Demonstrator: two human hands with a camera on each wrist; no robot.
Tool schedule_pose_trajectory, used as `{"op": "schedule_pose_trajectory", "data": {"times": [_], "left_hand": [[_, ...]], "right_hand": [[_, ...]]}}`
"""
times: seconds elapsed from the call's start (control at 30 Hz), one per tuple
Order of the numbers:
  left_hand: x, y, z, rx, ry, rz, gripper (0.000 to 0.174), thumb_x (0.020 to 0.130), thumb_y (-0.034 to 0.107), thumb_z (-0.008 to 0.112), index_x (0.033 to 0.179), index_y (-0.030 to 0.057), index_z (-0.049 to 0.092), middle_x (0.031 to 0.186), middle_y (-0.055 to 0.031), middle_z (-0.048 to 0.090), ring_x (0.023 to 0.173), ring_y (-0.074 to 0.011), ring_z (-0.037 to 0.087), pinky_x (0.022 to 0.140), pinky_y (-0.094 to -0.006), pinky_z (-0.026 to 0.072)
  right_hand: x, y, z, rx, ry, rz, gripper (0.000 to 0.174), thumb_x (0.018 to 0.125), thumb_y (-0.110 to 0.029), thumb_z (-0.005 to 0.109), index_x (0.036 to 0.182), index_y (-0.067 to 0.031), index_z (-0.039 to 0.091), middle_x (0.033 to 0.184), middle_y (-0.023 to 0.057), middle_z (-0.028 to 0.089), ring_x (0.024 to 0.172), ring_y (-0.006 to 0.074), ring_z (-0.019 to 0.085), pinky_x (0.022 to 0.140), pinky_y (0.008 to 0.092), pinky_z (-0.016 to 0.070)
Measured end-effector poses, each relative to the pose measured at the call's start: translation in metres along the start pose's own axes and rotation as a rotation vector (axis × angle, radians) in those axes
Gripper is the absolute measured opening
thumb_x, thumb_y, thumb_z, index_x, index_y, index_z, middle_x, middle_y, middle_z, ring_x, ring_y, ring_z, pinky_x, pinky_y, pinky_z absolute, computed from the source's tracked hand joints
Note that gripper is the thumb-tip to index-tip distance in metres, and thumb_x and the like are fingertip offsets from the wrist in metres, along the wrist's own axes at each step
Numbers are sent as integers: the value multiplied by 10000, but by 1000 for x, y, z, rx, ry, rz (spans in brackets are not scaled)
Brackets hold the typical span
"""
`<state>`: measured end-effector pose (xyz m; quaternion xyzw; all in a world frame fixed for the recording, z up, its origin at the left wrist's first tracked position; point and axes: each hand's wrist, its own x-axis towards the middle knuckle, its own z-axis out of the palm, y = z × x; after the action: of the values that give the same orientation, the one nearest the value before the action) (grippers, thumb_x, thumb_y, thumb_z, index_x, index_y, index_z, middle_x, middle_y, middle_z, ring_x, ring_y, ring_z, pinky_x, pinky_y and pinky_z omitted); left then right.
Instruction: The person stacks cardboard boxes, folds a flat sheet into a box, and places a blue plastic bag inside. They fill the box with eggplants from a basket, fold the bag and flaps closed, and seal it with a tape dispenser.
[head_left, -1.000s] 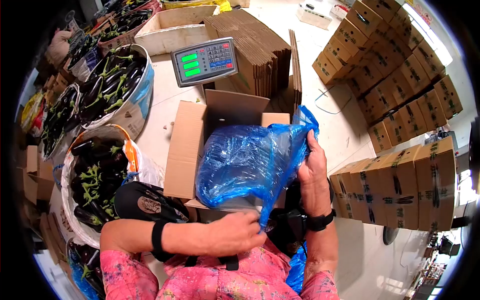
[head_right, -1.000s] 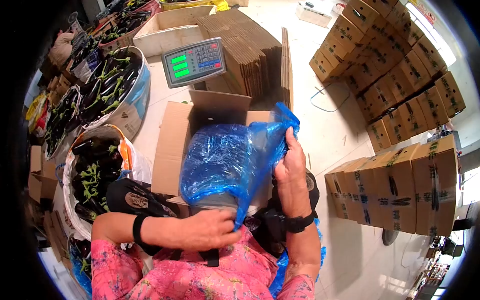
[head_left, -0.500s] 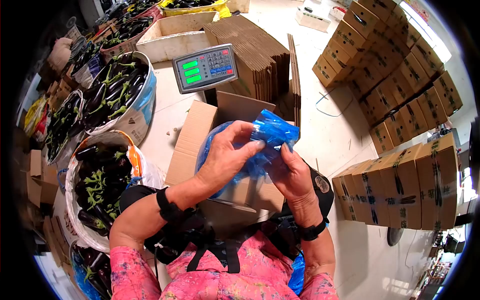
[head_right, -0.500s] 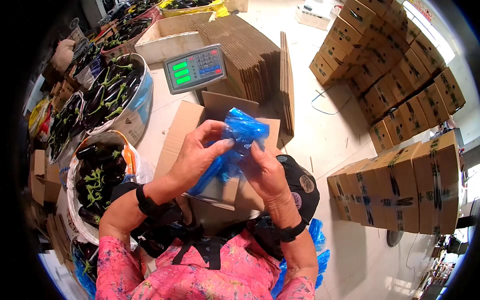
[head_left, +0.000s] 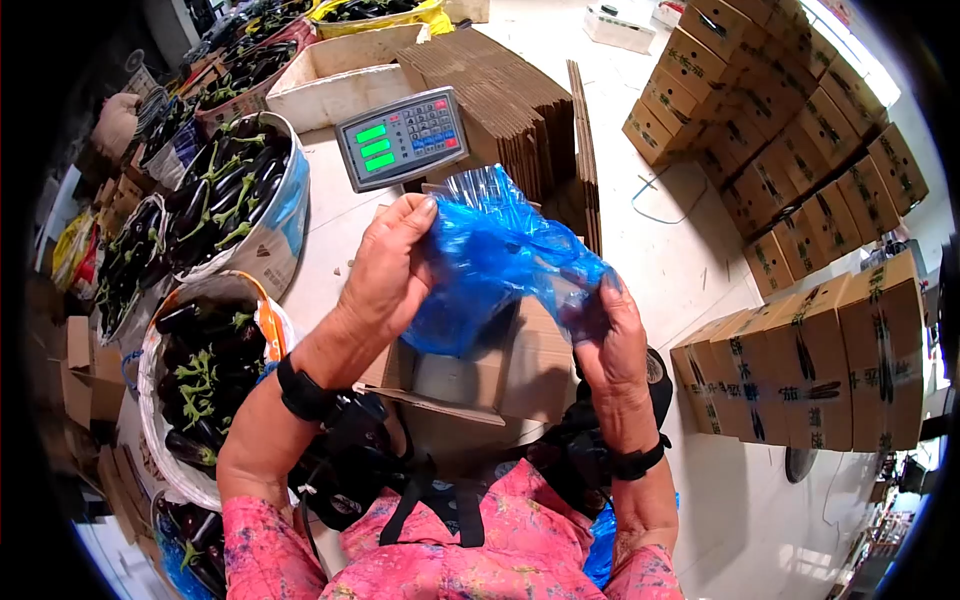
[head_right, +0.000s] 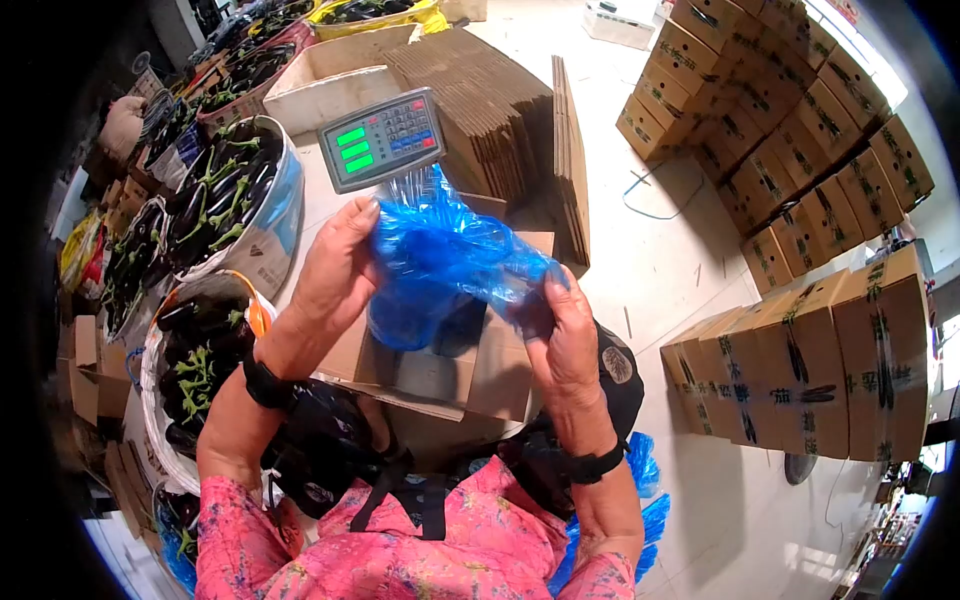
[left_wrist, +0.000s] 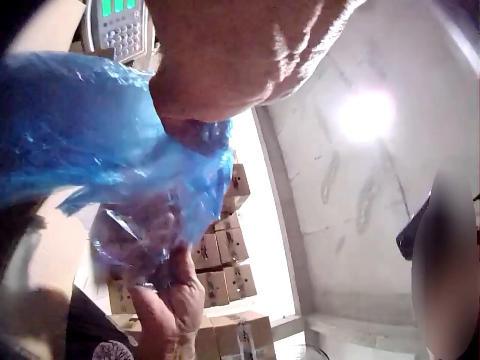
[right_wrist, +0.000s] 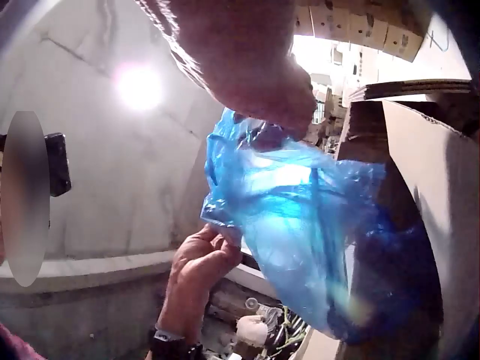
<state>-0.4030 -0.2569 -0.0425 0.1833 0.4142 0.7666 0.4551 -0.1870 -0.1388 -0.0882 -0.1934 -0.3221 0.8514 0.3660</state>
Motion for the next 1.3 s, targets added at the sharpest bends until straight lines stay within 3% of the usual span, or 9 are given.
{"op": "schedule_pose_trajectory", "data": {"times": [0.13,0.2,0.27,0.43,0.67,0.87,1.0,1.07,1.3], "left_hand": [[10,5,-21,139,39,-44,142,1022,194,495,1031,72,569,874,-29,642,756,-101,638,673,-238,549],[14,10,-47,323,8,-55,151,1018,197,500,1067,74,571,901,-32,650,727,-89,636,615,-208,528],[12,22,-63,984,-43,283,158,993,160,506,964,35,599,818,5,588,716,-83,544,639,-232,452],[-22,76,-92,1405,-298,258,153,951,128,544,908,-11,590,698,-64,534,681,-130,513,650,-294,441],[42,65,-186,1335,210,243,214,947,189,533,867,-6,571,687,-40,522,643,-126,487,588,-294,405],[60,60,-177,1097,144,147,204,981,251,516,877,84,574,721,34,501,611,-62,433,525,-229,338],[77,49,-170,948,175,113,218,982,235,525,908,42,595,715,31,516,656,-56,460,593,-227,388],[86,45,-177,927,110,100,215,977,265,533,890,77,587,714,50,497,633,-48,442,563,-217,364],[45,87,-194,951,-402,-484,213,931,254,609,829,68,607,716,84,505,668,-20,434,587,-206,357]], "right_hand": [[-11,-17,8,26,-51,97,180,997,-218,537,1059,-50,559,847,16,603,661,68,559,595,196,479],[-18,-27,5,-99,29,139,171,993,-208,536,1050,-48,560,838,12,593,639,55,528,561,184,432],[-28,-42,-15,-292,-57,176,202,950,-236,574,985,-37,580,783,-6,579,631,60,495,567,180,373],[-59,-90,-53,-624,-113,328,209,948,-253,583,841,-74,566,723,-17,543,617,52,457,557,195,334],[-2,-60,-101,-294,435,68,195,999,-247,554,925,-70,590,773,6,586,613,92,495,530,236,400],[39,-60,-160,-42,271,-28,206,1004,-216,540,1082,-40,611,1008,79,673,918,176,617,855,337,510],[48,-58,-100,-67,348,32,176,1007,-238,543,982,-70,588,805,1,598,689,97,542,602,237,445],[50,-68,-105,-76,189,124,172,1003,-241,557,911,-96,559,679,-51,503,521,40,433,418,188,330],[-21,-131,-86,-722,17,452,337,845,-324,688,664,-89,528,594,3,537,518,85,478,501,212,377]]}}
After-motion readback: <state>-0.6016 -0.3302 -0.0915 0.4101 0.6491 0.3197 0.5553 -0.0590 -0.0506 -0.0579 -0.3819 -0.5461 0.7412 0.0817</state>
